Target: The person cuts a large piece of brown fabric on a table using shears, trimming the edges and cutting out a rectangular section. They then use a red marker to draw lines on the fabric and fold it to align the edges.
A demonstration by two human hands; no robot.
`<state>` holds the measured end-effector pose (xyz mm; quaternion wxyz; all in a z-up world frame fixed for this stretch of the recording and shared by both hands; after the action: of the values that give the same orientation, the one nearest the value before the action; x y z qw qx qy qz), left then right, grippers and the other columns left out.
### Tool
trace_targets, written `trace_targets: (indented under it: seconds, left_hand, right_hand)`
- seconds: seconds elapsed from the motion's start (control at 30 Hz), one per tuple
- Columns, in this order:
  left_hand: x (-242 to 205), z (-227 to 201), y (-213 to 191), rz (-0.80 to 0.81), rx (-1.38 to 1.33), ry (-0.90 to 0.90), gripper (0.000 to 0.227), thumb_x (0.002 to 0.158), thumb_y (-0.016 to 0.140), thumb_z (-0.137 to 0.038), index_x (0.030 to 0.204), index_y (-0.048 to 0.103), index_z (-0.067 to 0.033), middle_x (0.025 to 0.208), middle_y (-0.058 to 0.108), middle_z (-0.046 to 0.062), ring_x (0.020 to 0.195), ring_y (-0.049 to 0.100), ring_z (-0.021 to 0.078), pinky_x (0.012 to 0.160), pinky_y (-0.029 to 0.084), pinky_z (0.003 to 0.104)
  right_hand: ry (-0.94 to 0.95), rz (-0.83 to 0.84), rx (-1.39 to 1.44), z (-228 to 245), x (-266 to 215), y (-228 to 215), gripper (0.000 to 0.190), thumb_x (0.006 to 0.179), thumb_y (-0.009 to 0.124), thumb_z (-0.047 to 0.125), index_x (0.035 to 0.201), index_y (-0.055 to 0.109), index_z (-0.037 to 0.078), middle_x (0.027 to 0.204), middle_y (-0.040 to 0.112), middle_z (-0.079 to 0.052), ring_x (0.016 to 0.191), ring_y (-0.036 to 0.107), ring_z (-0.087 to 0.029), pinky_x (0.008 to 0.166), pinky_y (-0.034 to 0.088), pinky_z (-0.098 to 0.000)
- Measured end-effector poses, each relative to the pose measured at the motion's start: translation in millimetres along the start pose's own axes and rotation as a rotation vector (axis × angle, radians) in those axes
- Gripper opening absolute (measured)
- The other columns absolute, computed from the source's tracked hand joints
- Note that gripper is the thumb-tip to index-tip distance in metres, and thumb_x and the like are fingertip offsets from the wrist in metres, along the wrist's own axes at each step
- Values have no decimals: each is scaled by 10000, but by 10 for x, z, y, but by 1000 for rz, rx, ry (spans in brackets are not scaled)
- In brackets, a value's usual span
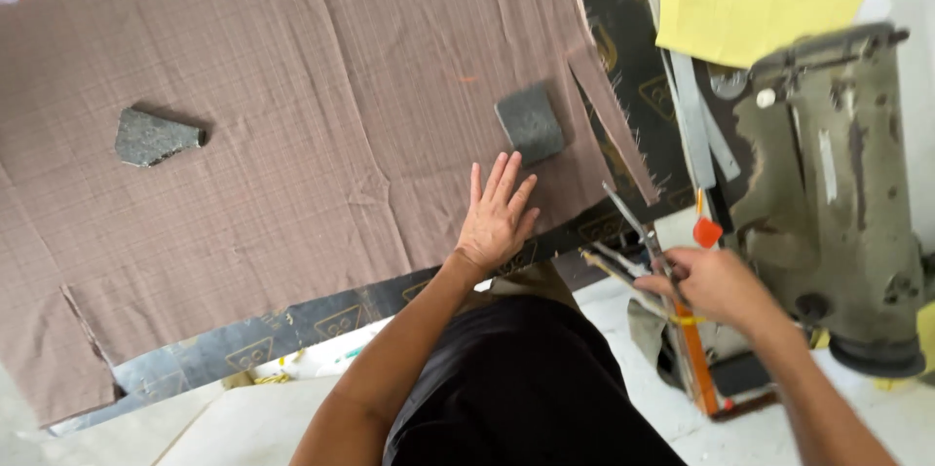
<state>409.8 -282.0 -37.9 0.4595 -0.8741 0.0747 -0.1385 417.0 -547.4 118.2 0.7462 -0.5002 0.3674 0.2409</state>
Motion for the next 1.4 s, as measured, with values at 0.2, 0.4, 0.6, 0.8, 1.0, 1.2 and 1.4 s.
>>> trace_targets:
  seconds: [0.2,0.4,0.6,0.8,1.0,1.2,1.4]
  left_hand:
    - [775,-222,-28,-88,-27,12,442,1034,600,-267,1394,581,-13,1581,386,248,1504,327,440,1200,214,738]
    - [1298,18,226,-77,100,-521,839,850,758,-526,1506,468,-92,1645,255,245,1533,223,460,1194,168,736]
    - [1216,-116,338,-140,63,-529,653,790,672,-332,1386,567,-88,1369,495,210,1315,447,407,1174,294,621]
    - [1517,-395,505,-192,93,-380,499,851,757,-373,1282,646,-149,1342,584,129,1256,555,340,1180,325,589]
    - [1552,-387,674,-217,97,-304,325,949,737,-318,1197,683,-117,1264,590,151,1120,572,346,1127,420,581]
    - [1522,-389,669,-245,68,-289,278,987,532,-73,1212,696,-82,1265,592,169,1105,584,366,1148,409,585]
    - [1519,-392,658,-274,75,-277,253,1018,517,-80,1195,697,-67,1256,595,165,1086,587,361,1159,394,588]
  right_hand:
    - [-7,117,-677,1020,707,-1442,483,996,571,561,816,660,122,668,683,25,515,628,-54,460,535,-159]
    - [-69,161,-861,1438,1987,-2265,662,878,609,709,777,643,56,612,711,-110,642,656,-219,620,476,-303]
    - [-50,358,-756,1120,2754,-2425,486,846,722,531,1059,815,104,709,690,-94,740,729,-218,816,597,-325]
    - [-58,524,-839,1313,2943,-2201,471,796,813,465,1174,810,182,850,708,-62,771,583,-188,728,438,-286]
    - [-121,628,-928,1513,3031,-1915,603,737,861,479,1284,745,251,847,677,-56,757,547,-187,727,387,-261]
    - [-141,635,-968,1564,3115,-1909,672,724,851,474,1337,703,242,932,723,-65,874,630,-203,810,442,-288]
    - [-178,637,-955,1481,3285,-1926,613,712,887,448,1280,766,254,761,562,-67,726,480,-205,693,327,-288]
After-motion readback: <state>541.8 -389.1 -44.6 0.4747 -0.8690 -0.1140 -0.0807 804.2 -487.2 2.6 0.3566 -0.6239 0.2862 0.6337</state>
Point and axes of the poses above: each hand's wrist, its own x-axis towards the middle knuckle, its own y-axis out of the palm, z = x × y, the point moved 4 cm from there along x, towards the middle knuckle
